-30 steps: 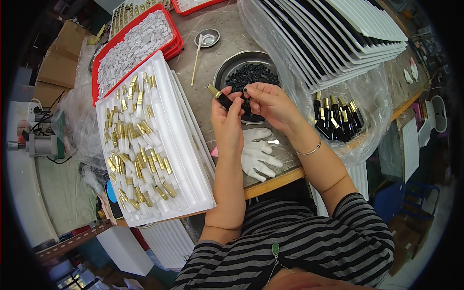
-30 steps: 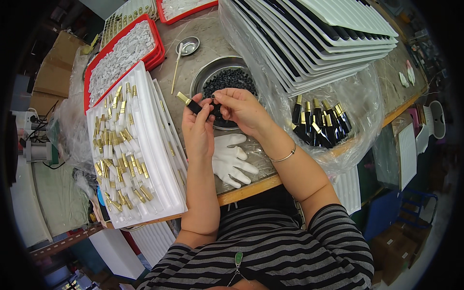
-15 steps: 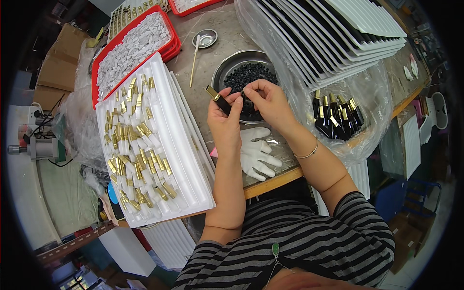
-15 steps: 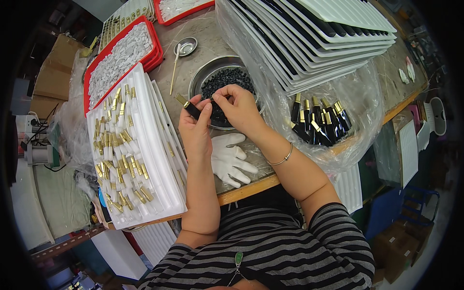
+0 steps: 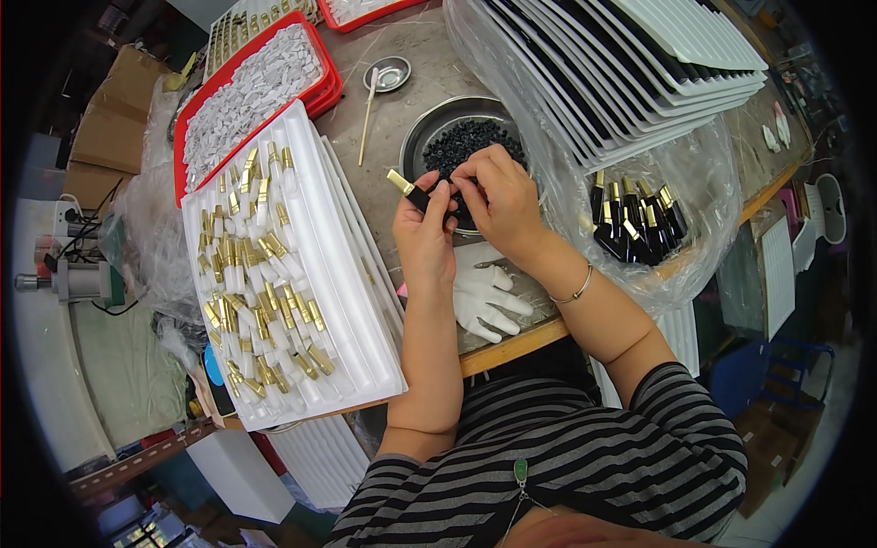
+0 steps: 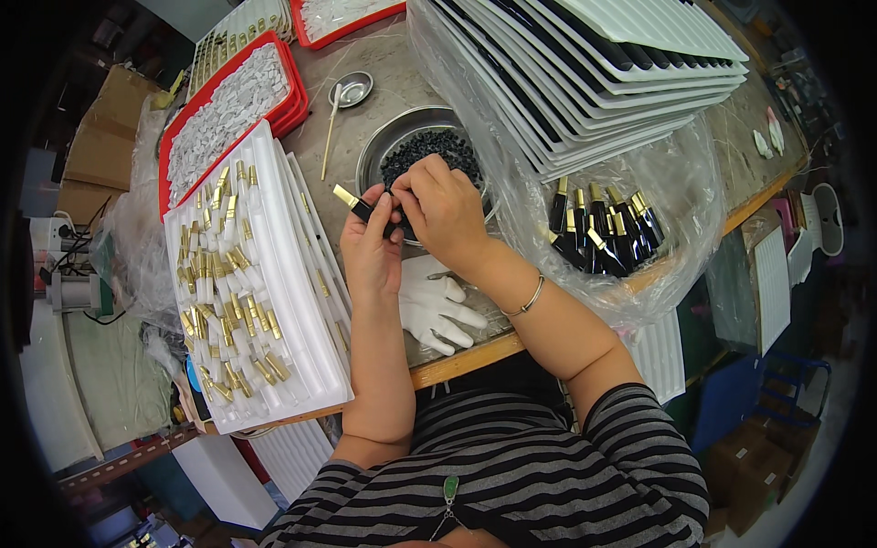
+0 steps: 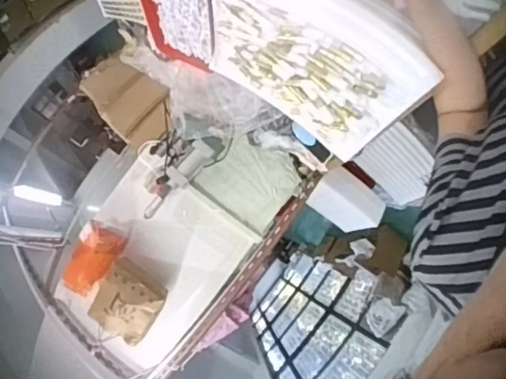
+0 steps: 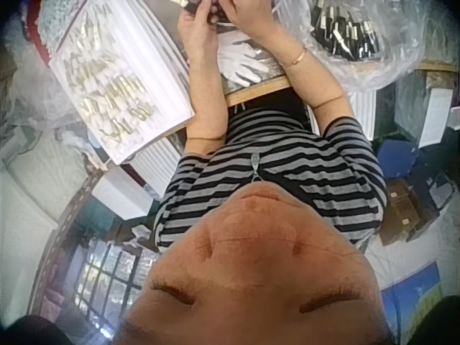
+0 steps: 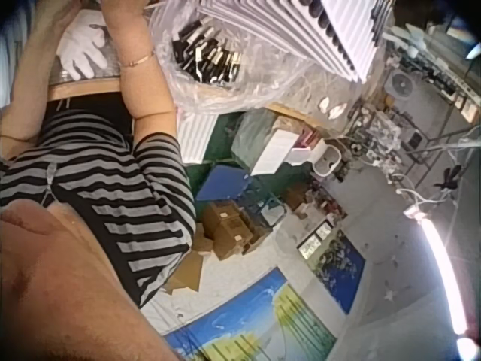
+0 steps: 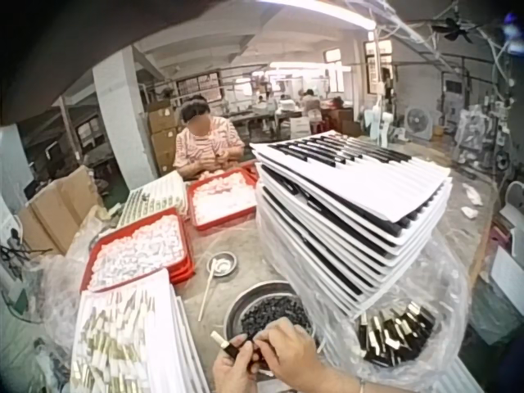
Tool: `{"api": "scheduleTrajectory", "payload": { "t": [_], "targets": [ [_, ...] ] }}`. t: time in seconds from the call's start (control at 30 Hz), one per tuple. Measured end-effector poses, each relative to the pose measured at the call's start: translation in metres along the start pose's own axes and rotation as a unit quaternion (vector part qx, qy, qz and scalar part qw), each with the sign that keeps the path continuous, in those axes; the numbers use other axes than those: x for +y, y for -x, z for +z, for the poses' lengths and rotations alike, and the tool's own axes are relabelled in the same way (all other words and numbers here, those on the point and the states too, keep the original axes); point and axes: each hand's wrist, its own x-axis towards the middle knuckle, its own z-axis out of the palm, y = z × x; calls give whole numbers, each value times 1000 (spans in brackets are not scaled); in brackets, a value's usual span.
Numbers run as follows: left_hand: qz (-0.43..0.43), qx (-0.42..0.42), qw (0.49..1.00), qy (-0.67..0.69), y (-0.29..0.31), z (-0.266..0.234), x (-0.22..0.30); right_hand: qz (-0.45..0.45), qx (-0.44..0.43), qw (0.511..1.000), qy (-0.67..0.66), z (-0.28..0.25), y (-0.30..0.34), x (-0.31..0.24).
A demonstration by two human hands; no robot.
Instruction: Assembling small electronic or mechanical components for manufacturing.
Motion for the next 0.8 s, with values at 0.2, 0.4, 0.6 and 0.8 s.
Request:
{"api": "scheduleTrajectory", "payload": {
  "t": [0.2,0.4,0.6,0.8],
  "targets": [
    [-6,15,1000,13,0,0,2,-107,11,992,71,-4,-5,1],
    [18,32,999,3,-2,-1,1,-141,3,988,63,-6,-5,7],
    [43,43,998,-11,-2,-1,1,-138,-12,988,61,-9,-5,6],
    [81,48,995,-36,-2,0,1,-129,-26,990,43,-12,-7,4]
  ]
}}
